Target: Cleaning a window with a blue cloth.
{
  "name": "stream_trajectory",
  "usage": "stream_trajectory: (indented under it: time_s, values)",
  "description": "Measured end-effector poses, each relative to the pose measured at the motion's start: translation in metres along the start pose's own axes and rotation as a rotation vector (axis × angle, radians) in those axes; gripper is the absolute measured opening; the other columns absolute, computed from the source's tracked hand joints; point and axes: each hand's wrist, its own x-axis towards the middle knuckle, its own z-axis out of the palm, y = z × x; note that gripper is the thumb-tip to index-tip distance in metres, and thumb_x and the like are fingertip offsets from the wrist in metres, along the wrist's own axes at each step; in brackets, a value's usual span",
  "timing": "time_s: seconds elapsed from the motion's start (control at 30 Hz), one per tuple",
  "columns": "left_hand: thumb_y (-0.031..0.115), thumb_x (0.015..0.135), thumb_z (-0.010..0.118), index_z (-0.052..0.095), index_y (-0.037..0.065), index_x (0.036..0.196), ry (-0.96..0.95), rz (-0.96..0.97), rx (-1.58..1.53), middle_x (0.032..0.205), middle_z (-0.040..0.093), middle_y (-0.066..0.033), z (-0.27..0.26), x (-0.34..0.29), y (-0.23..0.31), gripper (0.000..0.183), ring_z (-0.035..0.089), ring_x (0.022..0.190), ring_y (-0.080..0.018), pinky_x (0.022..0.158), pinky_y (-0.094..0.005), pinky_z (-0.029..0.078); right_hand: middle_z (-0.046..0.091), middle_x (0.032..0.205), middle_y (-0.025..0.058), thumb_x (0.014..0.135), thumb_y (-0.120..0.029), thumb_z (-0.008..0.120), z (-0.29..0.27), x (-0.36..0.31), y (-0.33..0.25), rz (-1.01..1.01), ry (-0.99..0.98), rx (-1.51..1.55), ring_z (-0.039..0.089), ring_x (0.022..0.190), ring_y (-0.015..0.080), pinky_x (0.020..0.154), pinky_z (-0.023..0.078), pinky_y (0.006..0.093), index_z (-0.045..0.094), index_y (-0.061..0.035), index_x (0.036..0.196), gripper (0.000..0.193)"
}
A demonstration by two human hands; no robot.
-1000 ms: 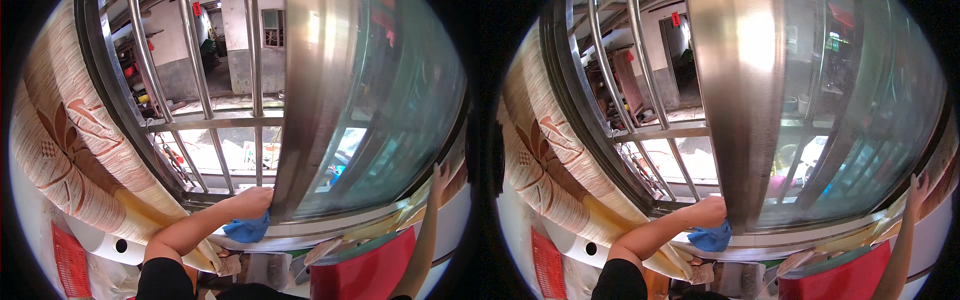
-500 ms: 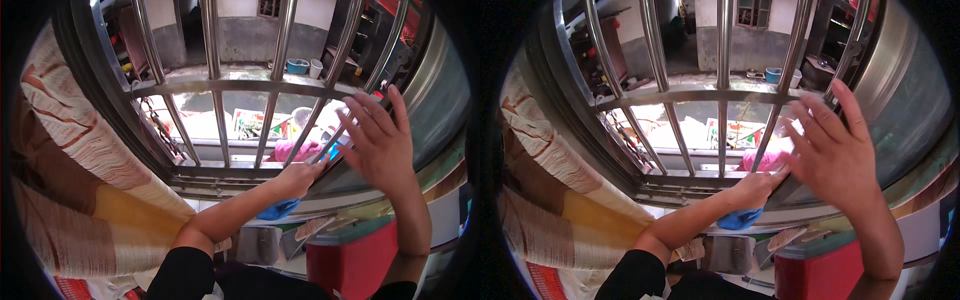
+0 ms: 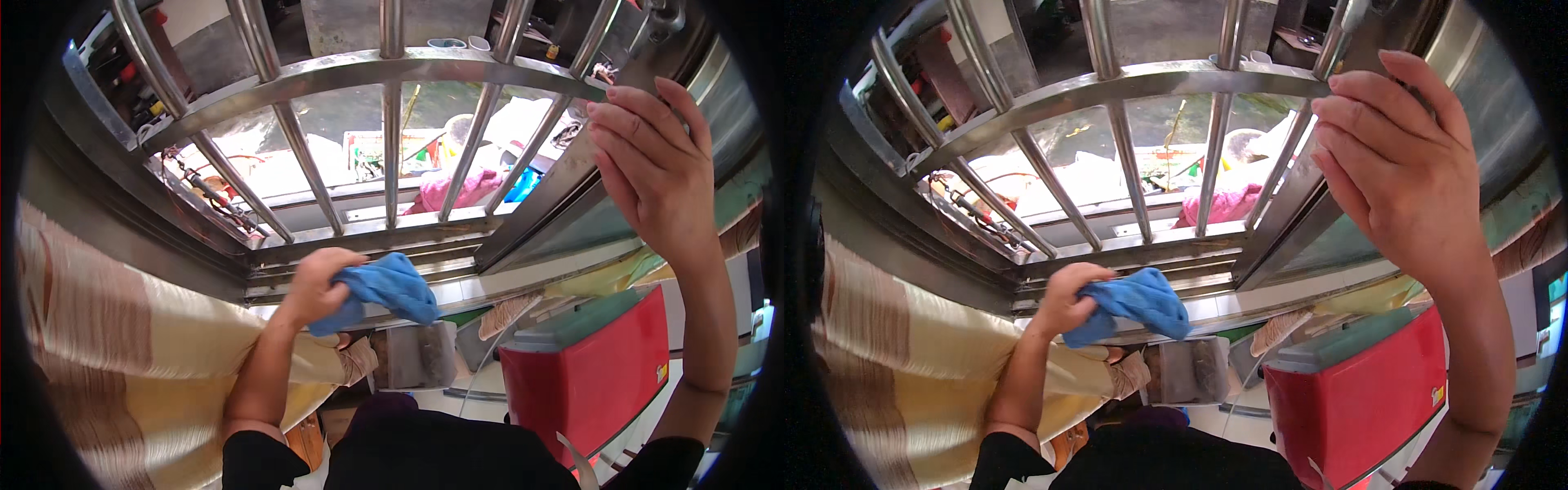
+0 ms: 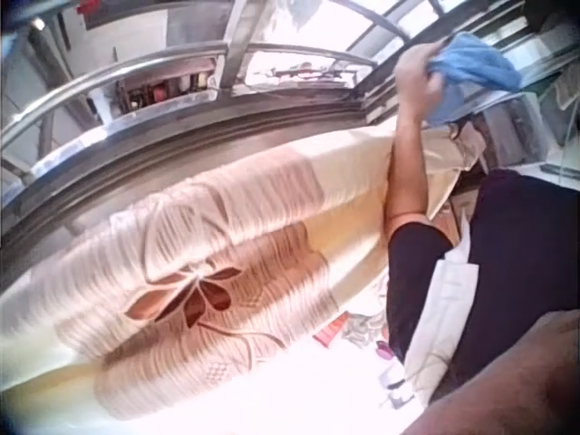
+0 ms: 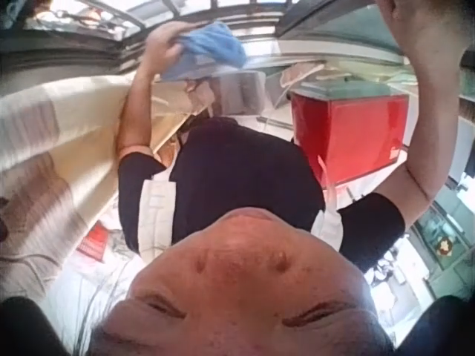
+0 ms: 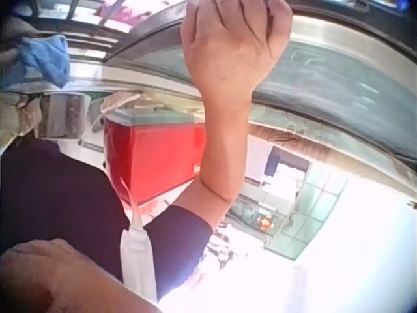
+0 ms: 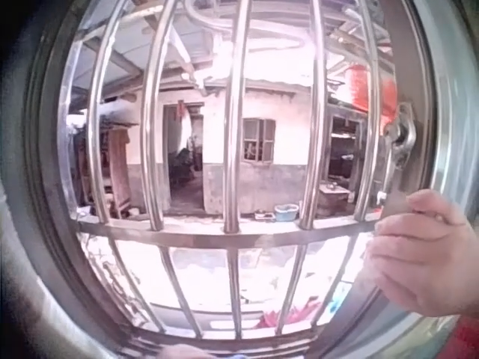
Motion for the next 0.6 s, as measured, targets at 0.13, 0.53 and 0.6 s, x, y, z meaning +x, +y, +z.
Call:
stream_trajectory:
  time_s: [0.13, 0.53, 0.6]
  values:
    - [-0.005, 0.062, 0.052, 0.061, 0.002, 0.085, 0.322, -0.036, 0.195, 0.082, 0.061, -0.0133, -0.001, -0.035, -0.047, 0.026, 0.059, 0.079, -0.0329, 0.073, -0.0394, 0.048, 0.067, 0.104, 0.0035, 0.075, -0.007, 0.067, 0.001, 0.003, 0.004, -0.063, 0.1, 0.008, 0.059, 0.108, 0.0208, 0.104, 0.034, 0.0416, 0.066, -0.0045, 0.087, 0.012]
    - [-0.005, 0.059, 0.053, 0.055, 0.005, 0.082, 0.396, 0.043, 0.454, 0.086, 0.057, -0.0131, 0.01, -0.066, -0.072, 0.025, 0.055, 0.079, -0.0334, 0.07, -0.0413, 0.047, 0.067, 0.101, 0.0027, 0.074, -0.006, 0.066, 0.01, -0.045, 0.032, -0.002, 0.072, -0.061, 0.061, 0.105, 0.0198, 0.102, 0.035, 0.0411, 0.066, -0.0062, 0.085, 0.011]
    - [-0.005, 0.059, 0.053, 0.055, 0.005, 0.082, 0.382, 0.045, 0.437, 0.086, 0.057, -0.0132, 0.011, -0.063, -0.075, 0.024, 0.055, 0.079, -0.0336, 0.071, -0.0412, 0.047, 0.067, 0.103, 0.0026, 0.075, -0.006, 0.065, 0.006, -0.048, 0.035, 0.027, 0.023, -0.108, 0.06, 0.106, 0.0201, 0.103, 0.034, 0.0413, 0.066, -0.0059, 0.087, 0.012]
